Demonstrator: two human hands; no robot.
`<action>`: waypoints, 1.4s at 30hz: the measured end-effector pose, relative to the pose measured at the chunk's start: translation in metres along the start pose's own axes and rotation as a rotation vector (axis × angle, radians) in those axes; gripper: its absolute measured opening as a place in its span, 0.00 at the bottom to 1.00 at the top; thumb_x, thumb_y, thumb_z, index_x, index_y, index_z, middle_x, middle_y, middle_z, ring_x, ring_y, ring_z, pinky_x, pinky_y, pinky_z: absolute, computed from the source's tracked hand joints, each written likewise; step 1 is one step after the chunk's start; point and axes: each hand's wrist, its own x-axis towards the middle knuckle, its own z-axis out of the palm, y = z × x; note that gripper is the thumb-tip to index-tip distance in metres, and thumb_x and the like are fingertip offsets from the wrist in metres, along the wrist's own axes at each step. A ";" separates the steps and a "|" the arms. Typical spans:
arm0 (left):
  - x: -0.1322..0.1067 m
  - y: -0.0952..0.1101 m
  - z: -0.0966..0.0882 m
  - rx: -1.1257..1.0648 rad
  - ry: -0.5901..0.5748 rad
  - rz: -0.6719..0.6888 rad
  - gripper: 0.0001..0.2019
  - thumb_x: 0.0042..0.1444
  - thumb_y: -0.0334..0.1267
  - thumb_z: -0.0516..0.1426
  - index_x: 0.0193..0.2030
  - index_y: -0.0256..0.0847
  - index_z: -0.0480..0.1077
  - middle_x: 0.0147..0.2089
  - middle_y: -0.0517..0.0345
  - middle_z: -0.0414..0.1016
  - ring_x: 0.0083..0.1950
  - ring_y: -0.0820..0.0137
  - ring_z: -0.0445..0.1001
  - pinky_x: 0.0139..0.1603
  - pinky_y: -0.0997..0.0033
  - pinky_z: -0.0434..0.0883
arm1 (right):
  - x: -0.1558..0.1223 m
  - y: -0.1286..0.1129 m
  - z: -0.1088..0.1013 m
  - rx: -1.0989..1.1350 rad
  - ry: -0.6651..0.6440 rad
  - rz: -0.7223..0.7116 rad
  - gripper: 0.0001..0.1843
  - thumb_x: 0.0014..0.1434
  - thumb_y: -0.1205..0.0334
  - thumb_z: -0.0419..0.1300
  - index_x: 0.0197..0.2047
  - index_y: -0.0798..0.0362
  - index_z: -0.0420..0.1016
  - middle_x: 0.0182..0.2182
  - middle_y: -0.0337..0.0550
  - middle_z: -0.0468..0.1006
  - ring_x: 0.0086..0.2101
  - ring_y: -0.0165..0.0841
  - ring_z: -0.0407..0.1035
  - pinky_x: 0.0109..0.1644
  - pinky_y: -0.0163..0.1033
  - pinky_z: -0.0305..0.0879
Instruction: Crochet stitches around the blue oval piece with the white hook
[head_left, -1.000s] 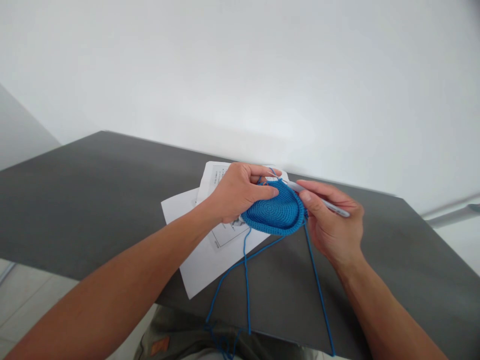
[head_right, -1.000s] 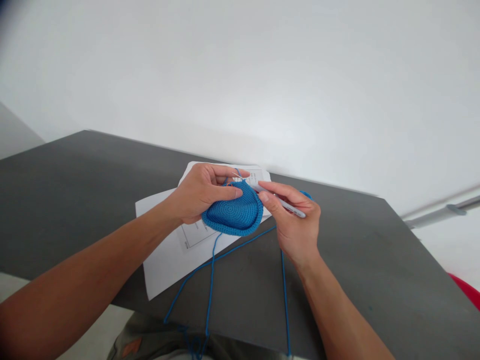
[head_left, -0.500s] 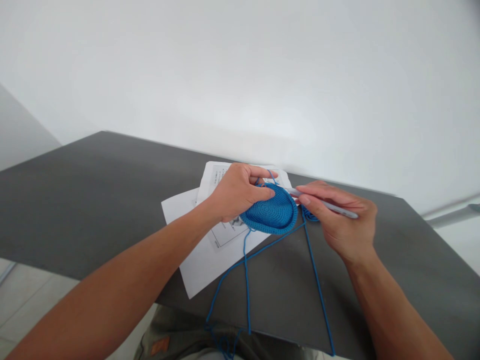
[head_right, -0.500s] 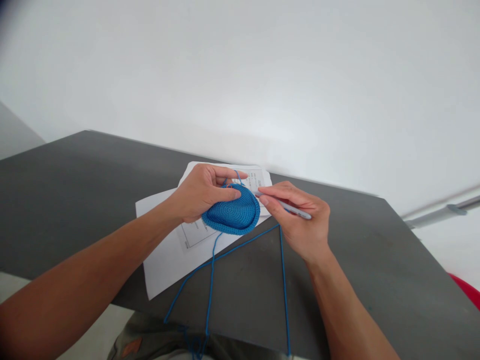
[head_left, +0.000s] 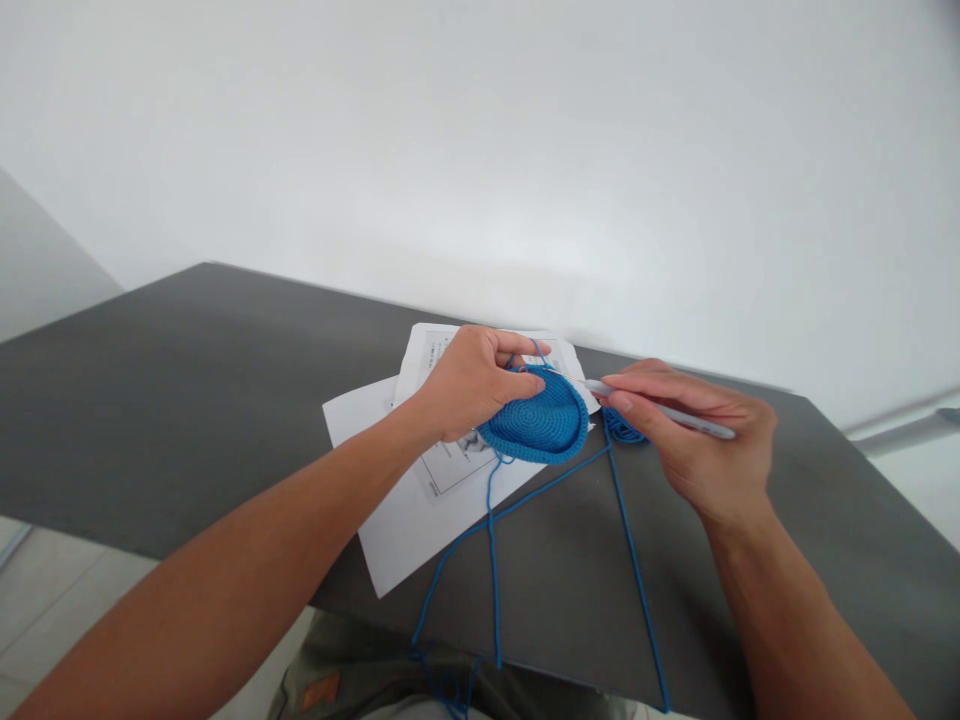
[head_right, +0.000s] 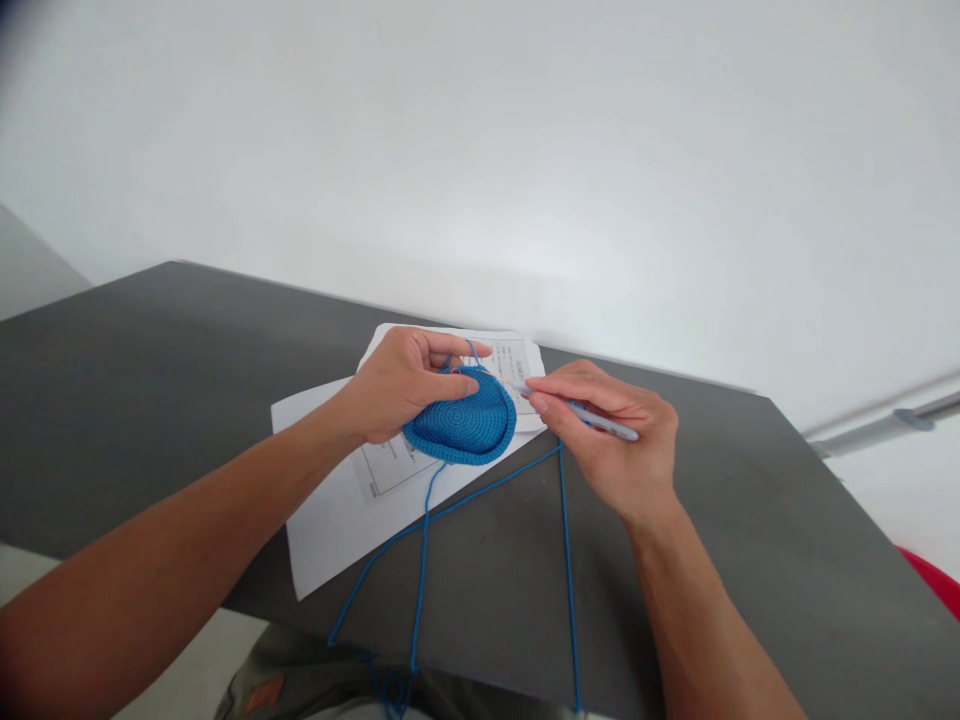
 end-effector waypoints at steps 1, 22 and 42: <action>0.000 0.000 0.000 0.001 0.000 0.000 0.24 0.45 0.33 0.68 0.52 0.35 0.83 0.29 0.59 0.75 0.27 0.74 0.67 0.26 0.74 0.61 | 0.000 0.000 0.000 0.006 -0.005 -0.007 0.09 0.58 0.66 0.72 0.40 0.40 0.89 0.33 0.40 0.85 0.34 0.37 0.76 0.33 0.42 0.68; -0.001 0.007 0.001 0.128 0.038 0.059 0.26 0.48 0.35 0.66 0.55 0.32 0.81 0.30 0.59 0.74 0.29 0.74 0.66 0.29 0.74 0.61 | 0.001 0.000 0.008 -0.095 0.016 -0.225 0.16 0.59 0.72 0.70 0.44 0.38 0.88 0.34 0.39 0.86 0.34 0.38 0.77 0.39 0.48 0.74; -0.006 0.002 0.017 0.151 0.060 0.211 0.22 0.53 0.31 0.62 0.56 0.31 0.81 0.26 0.62 0.73 0.28 0.74 0.63 0.28 0.73 0.62 | -0.009 0.012 0.029 -0.219 0.098 -0.242 0.13 0.62 0.70 0.69 0.47 0.43 0.86 0.42 0.41 0.87 0.41 0.34 0.81 0.44 0.40 0.77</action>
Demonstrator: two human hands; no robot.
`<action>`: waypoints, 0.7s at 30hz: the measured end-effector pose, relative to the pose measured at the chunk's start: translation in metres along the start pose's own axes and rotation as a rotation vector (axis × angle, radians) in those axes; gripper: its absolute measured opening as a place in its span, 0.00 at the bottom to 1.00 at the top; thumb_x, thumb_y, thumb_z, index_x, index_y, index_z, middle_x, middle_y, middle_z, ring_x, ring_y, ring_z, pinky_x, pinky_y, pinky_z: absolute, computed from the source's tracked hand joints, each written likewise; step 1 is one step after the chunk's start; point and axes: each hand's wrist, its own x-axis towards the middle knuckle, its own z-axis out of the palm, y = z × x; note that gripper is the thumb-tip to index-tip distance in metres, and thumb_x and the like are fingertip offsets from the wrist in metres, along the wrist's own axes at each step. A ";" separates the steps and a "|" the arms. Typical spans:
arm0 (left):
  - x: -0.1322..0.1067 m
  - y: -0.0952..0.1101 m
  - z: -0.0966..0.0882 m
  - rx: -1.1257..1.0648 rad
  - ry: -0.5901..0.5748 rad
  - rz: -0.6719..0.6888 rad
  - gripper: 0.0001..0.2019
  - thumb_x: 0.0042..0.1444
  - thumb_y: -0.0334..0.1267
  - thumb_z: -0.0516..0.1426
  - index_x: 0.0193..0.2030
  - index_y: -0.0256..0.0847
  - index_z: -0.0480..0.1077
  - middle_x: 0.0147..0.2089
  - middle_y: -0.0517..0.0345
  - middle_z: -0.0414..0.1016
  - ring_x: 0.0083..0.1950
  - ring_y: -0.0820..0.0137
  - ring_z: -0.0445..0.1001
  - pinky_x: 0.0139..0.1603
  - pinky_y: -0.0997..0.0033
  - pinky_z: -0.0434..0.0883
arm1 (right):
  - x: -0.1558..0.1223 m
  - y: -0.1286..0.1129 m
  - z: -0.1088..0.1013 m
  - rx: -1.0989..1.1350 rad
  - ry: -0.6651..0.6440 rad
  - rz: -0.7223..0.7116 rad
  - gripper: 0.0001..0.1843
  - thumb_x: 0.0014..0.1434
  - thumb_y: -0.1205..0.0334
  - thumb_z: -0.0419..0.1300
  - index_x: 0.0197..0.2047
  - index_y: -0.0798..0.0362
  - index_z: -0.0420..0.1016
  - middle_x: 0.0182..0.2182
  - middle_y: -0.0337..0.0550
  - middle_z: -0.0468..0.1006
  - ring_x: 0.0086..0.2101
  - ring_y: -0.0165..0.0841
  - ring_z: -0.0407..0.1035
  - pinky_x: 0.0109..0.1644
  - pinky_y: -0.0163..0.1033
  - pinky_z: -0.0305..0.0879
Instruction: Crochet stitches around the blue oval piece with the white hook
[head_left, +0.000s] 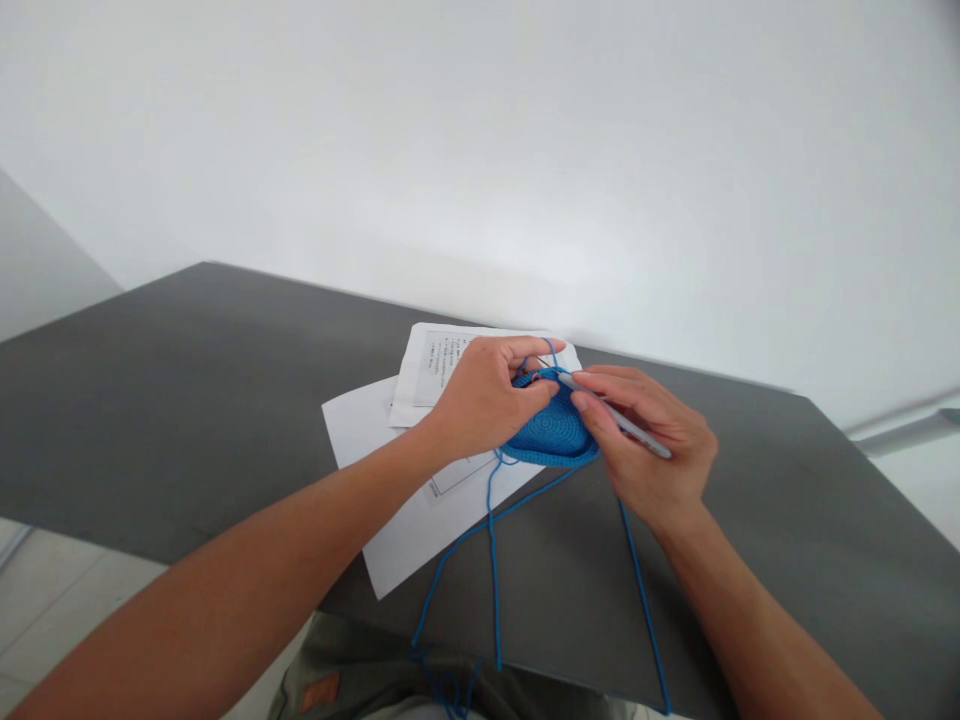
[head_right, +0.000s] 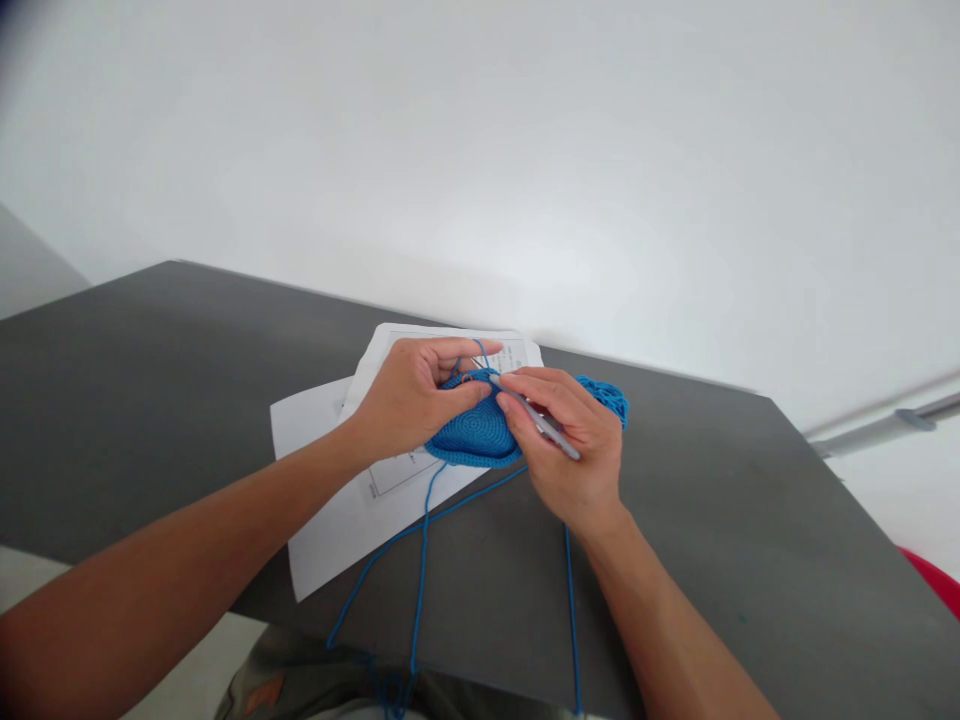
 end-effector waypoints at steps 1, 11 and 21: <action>0.000 -0.001 0.001 -0.018 0.010 -0.007 0.22 0.53 0.32 0.62 0.56 0.31 0.81 0.27 0.60 0.75 0.28 0.74 0.65 0.29 0.72 0.63 | -0.001 -0.001 0.001 0.003 0.011 0.011 0.13 0.62 0.70 0.69 0.47 0.43 0.86 0.41 0.40 0.87 0.40 0.33 0.81 0.43 0.39 0.77; 0.001 0.000 0.009 -0.318 0.205 -0.082 0.22 0.48 0.32 0.67 0.52 0.31 0.80 0.32 0.58 0.83 0.34 0.71 0.77 0.41 0.70 0.72 | -0.003 -0.003 0.009 0.037 0.089 0.040 0.14 0.61 0.70 0.69 0.47 0.43 0.86 0.41 0.40 0.86 0.41 0.34 0.80 0.44 0.40 0.77; 0.000 0.004 0.005 -0.479 0.148 -0.144 0.28 0.44 0.36 0.73 0.55 0.31 0.79 0.33 0.58 0.83 0.33 0.72 0.76 0.38 0.71 0.71 | -0.006 -0.002 0.006 0.067 0.108 0.020 0.15 0.61 0.72 0.69 0.47 0.43 0.85 0.41 0.39 0.87 0.40 0.33 0.81 0.44 0.39 0.77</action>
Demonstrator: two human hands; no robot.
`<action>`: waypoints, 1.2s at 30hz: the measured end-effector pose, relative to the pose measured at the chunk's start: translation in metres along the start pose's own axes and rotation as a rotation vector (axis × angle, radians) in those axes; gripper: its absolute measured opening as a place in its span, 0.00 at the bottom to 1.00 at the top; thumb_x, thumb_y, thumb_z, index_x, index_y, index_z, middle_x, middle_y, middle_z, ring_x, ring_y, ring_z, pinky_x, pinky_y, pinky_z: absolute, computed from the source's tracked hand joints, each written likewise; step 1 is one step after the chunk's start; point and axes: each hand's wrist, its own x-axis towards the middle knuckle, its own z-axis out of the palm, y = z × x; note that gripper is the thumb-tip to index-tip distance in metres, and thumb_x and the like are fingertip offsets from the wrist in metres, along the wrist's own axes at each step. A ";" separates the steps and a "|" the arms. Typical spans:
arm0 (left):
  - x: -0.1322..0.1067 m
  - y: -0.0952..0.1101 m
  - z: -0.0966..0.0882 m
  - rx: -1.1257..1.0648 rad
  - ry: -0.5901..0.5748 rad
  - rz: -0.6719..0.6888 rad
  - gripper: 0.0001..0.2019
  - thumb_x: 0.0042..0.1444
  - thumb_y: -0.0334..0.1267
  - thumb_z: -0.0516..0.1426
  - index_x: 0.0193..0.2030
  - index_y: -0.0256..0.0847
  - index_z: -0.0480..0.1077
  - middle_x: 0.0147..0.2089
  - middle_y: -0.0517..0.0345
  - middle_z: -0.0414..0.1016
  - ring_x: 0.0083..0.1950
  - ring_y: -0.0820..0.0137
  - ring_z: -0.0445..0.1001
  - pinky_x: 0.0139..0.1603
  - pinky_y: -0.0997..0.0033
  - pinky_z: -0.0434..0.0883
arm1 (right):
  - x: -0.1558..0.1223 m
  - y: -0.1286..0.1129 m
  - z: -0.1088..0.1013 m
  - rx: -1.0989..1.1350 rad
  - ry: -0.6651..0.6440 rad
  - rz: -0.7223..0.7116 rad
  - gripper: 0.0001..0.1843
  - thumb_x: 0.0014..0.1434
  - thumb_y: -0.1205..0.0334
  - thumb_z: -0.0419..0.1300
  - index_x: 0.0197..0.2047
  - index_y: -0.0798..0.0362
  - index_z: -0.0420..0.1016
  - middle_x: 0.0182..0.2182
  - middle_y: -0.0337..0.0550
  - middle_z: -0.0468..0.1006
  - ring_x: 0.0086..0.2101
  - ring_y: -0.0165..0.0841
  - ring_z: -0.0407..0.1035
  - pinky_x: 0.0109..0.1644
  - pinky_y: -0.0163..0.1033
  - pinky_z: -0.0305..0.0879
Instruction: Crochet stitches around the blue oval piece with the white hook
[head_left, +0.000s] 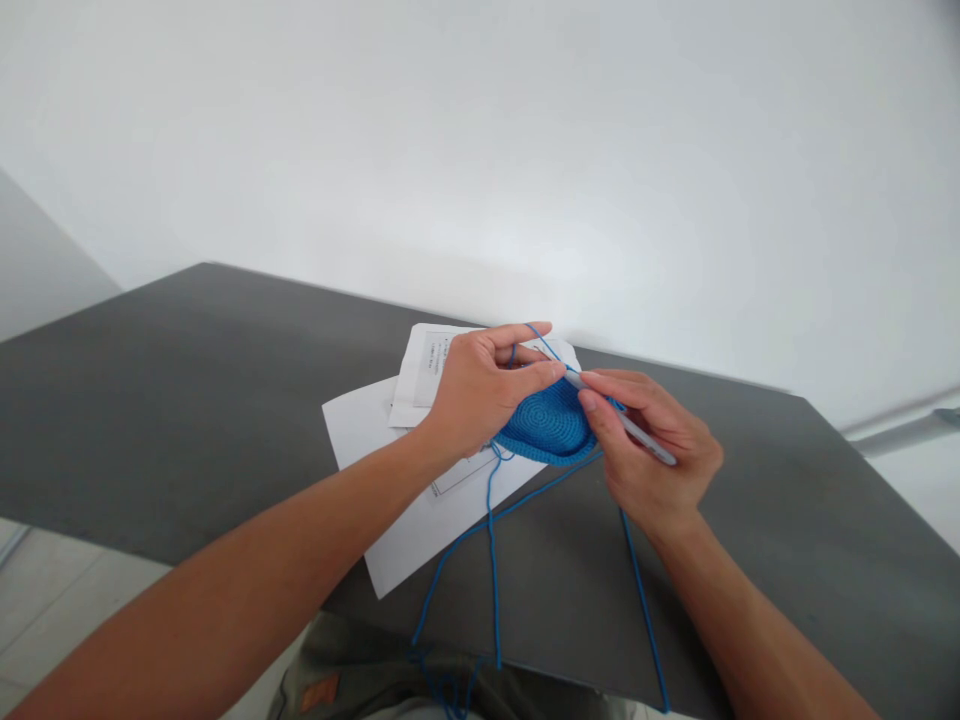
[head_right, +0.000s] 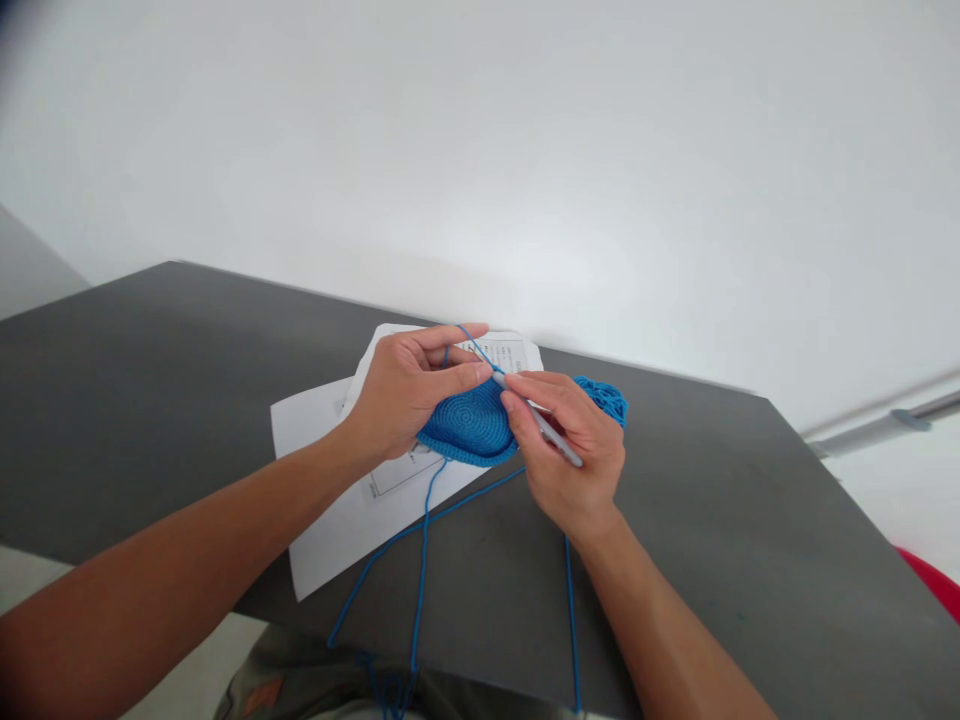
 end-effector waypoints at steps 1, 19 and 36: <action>0.000 0.000 0.000 -0.008 -0.005 0.001 0.28 0.44 0.36 0.73 0.54 0.31 0.79 0.32 0.58 0.83 0.33 0.72 0.75 0.38 0.71 0.70 | 0.000 -0.001 -0.001 -0.008 -0.006 -0.013 0.15 0.61 0.72 0.69 0.47 0.43 0.85 0.41 0.39 0.87 0.40 0.33 0.81 0.44 0.39 0.77; 0.003 0.014 -0.010 -0.228 -0.151 -0.139 0.23 0.42 0.30 0.74 0.48 0.33 0.82 0.29 0.61 0.80 0.30 0.74 0.74 0.34 0.72 0.71 | 0.014 -0.004 -0.019 -0.329 -0.191 -0.536 0.34 0.61 0.72 0.69 0.67 0.39 0.72 0.51 0.47 0.86 0.44 0.45 0.83 0.44 0.51 0.82; 0.014 0.016 -0.023 -0.003 -0.096 -0.091 0.27 0.43 0.29 0.72 0.54 0.30 0.79 0.31 0.60 0.79 0.33 0.74 0.75 0.36 0.72 0.70 | 0.023 -0.004 -0.032 -0.434 -0.334 -0.602 0.33 0.61 0.74 0.69 0.65 0.40 0.74 0.52 0.44 0.86 0.43 0.44 0.82 0.43 0.50 0.83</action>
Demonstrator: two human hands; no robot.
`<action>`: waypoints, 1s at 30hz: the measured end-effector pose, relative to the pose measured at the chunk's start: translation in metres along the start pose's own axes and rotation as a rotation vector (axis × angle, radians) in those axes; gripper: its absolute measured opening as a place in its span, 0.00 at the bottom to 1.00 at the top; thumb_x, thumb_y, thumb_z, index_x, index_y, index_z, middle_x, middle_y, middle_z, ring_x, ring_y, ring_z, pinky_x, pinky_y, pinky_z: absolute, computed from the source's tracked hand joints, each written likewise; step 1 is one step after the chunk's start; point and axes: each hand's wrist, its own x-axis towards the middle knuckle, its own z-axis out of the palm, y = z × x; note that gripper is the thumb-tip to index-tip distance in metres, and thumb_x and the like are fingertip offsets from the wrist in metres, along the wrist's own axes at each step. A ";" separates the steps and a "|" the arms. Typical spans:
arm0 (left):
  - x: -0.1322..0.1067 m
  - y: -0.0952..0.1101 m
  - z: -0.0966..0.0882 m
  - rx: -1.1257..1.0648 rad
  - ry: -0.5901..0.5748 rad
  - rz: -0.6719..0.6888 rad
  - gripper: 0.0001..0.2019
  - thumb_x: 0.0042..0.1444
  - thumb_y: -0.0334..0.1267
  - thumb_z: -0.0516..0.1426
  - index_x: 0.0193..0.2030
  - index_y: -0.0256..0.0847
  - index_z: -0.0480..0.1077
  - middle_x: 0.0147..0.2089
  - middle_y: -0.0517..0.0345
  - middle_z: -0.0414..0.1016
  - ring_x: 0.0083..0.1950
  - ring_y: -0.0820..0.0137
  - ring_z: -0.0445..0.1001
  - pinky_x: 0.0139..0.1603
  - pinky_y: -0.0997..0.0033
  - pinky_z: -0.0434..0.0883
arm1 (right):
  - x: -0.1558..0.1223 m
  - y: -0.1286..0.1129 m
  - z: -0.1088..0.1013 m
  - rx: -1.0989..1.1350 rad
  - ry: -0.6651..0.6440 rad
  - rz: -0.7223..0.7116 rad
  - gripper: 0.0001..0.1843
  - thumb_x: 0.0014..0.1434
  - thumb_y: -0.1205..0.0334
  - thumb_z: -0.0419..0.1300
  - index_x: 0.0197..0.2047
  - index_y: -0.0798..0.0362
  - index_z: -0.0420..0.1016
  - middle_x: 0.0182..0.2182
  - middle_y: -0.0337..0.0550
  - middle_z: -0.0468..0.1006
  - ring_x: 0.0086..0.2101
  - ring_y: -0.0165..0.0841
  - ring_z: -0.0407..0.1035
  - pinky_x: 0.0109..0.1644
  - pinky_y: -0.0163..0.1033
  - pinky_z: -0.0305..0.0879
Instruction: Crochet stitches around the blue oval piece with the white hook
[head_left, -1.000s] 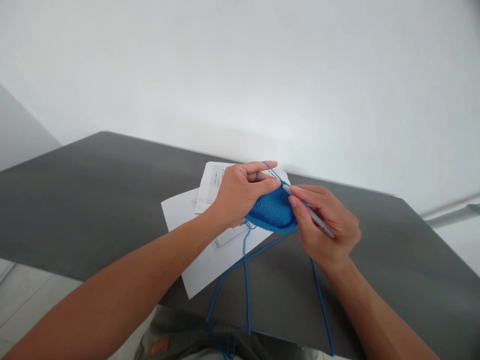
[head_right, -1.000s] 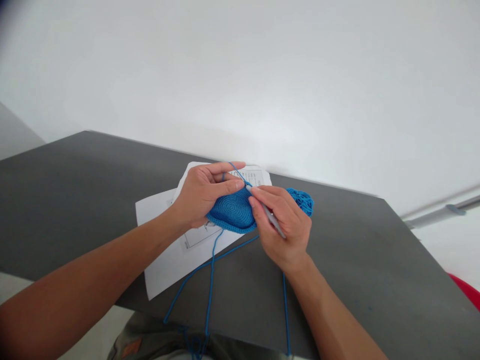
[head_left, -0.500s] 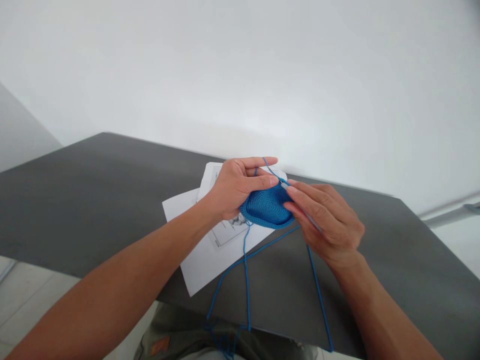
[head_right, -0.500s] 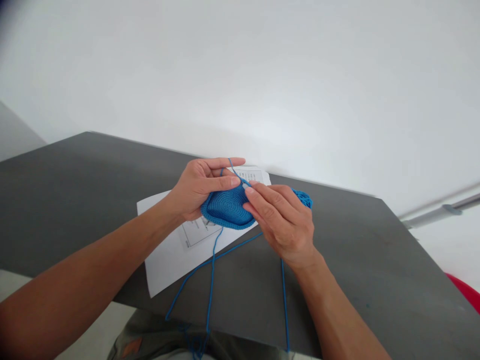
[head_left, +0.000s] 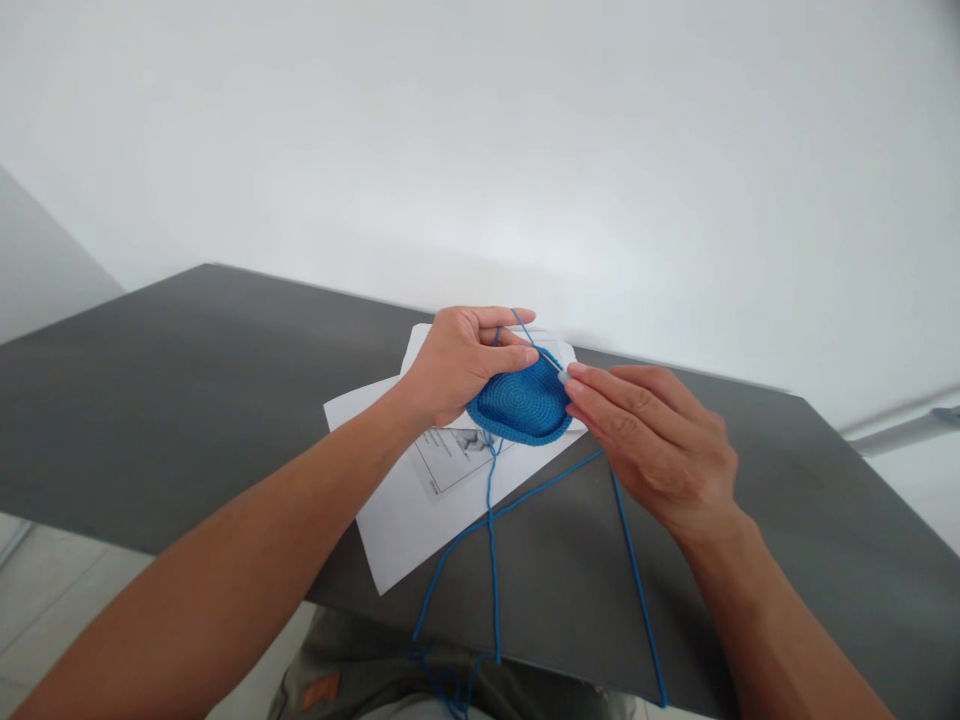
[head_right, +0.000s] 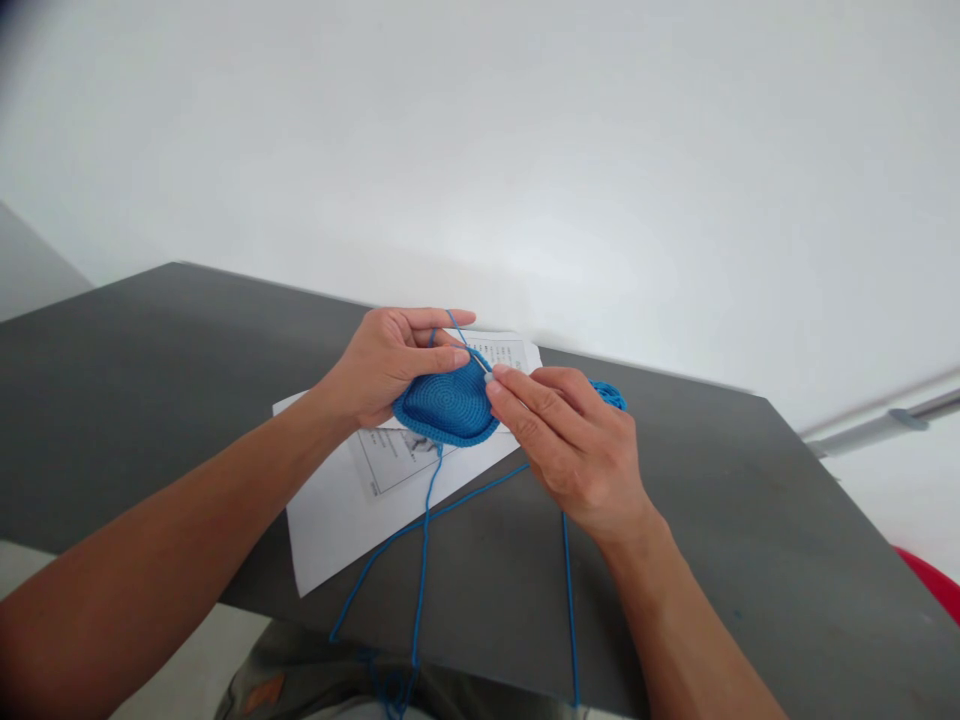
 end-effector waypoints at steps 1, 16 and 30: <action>0.000 0.000 0.000 0.035 0.005 0.011 0.27 0.44 0.29 0.72 0.54 0.30 0.79 0.31 0.60 0.79 0.32 0.73 0.75 0.35 0.72 0.70 | 0.000 0.000 -0.001 -0.007 -0.013 0.000 0.33 0.61 0.74 0.68 0.65 0.39 0.74 0.53 0.44 0.86 0.44 0.44 0.82 0.43 0.50 0.83; 0.007 -0.002 -0.012 0.540 -0.053 0.225 0.23 0.50 0.33 0.67 0.54 0.30 0.81 0.35 0.50 0.86 0.36 0.66 0.80 0.40 0.67 0.75 | 0.001 -0.001 -0.004 0.078 -0.145 -0.031 0.25 0.64 0.75 0.63 0.61 0.46 0.77 0.51 0.50 0.86 0.49 0.45 0.81 0.48 0.52 0.83; 0.011 -0.007 -0.017 0.533 -0.091 0.249 0.15 0.49 0.32 0.67 0.45 0.33 0.84 0.38 0.49 0.86 0.37 0.67 0.81 0.40 0.70 0.75 | -0.001 -0.006 0.007 0.474 0.102 0.571 0.08 0.62 0.65 0.70 0.44 0.45 0.86 0.36 0.41 0.88 0.32 0.36 0.83 0.36 0.41 0.82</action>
